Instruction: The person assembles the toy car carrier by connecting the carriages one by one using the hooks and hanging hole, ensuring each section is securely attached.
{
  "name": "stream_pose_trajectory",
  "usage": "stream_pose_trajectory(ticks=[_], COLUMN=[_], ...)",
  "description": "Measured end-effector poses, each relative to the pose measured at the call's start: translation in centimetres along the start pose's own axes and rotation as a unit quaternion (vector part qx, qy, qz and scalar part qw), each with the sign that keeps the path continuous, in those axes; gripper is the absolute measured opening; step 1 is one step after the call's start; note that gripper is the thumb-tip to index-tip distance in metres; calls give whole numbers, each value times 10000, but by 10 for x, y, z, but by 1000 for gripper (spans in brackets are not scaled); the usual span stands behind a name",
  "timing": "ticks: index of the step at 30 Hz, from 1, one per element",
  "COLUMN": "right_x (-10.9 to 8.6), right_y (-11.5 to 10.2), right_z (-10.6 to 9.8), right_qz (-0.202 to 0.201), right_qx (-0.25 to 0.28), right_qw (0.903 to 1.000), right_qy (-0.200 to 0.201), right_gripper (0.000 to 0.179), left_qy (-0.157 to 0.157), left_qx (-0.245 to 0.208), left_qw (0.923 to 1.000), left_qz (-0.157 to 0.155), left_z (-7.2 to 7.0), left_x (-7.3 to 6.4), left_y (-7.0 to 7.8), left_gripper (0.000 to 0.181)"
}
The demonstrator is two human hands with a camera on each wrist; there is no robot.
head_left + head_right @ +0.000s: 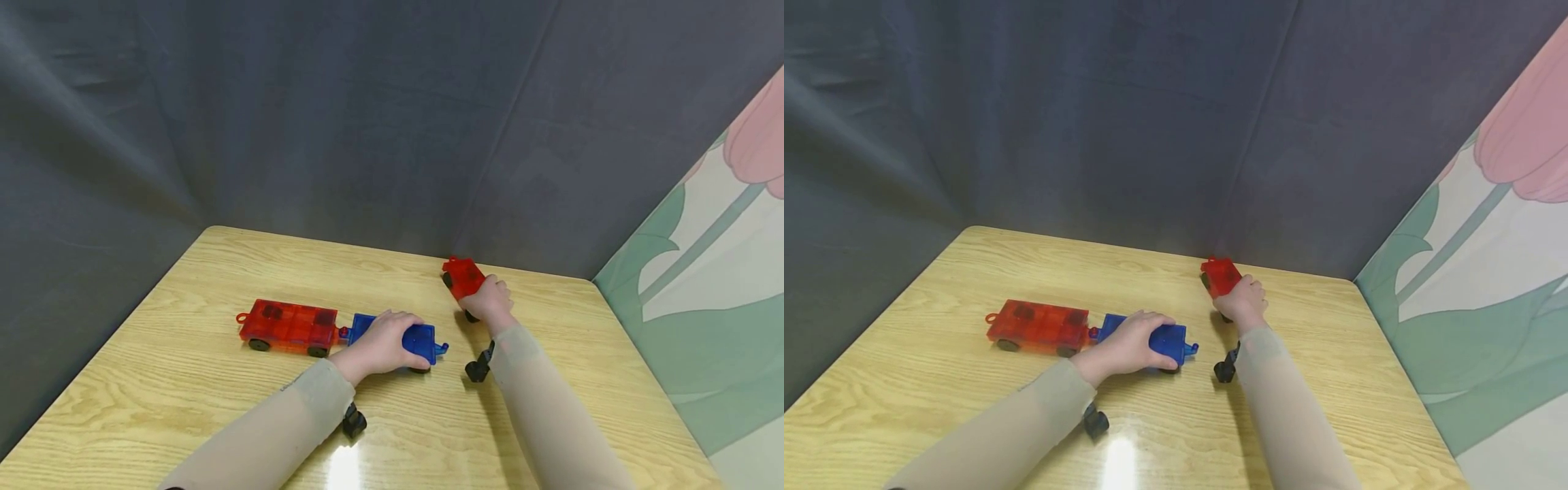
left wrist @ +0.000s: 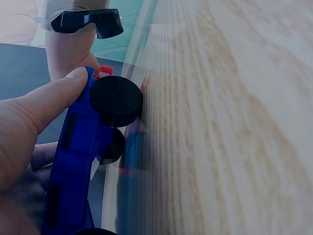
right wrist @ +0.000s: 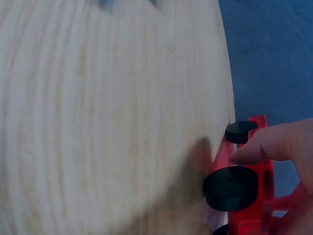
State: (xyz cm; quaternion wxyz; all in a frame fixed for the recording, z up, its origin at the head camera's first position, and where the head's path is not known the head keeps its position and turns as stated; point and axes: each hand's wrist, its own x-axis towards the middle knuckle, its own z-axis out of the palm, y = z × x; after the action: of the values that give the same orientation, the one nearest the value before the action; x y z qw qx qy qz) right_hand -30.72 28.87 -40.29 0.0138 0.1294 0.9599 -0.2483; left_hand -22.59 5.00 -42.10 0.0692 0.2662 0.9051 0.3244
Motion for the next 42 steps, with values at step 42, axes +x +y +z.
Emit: stream_pose_trajectory(ticks=[42], right_x=[-65], right_y=[33], right_z=[-51], right_qz=[-1616], right_qx=[962], right_qw=[9813], right_qy=[-421], right_gripper=[78], left_qy=[-5], left_qx=[-173], left_qw=[9996], left_qz=[-221], left_z=[2], left_x=[-2], left_y=[0], left_gripper=[81])
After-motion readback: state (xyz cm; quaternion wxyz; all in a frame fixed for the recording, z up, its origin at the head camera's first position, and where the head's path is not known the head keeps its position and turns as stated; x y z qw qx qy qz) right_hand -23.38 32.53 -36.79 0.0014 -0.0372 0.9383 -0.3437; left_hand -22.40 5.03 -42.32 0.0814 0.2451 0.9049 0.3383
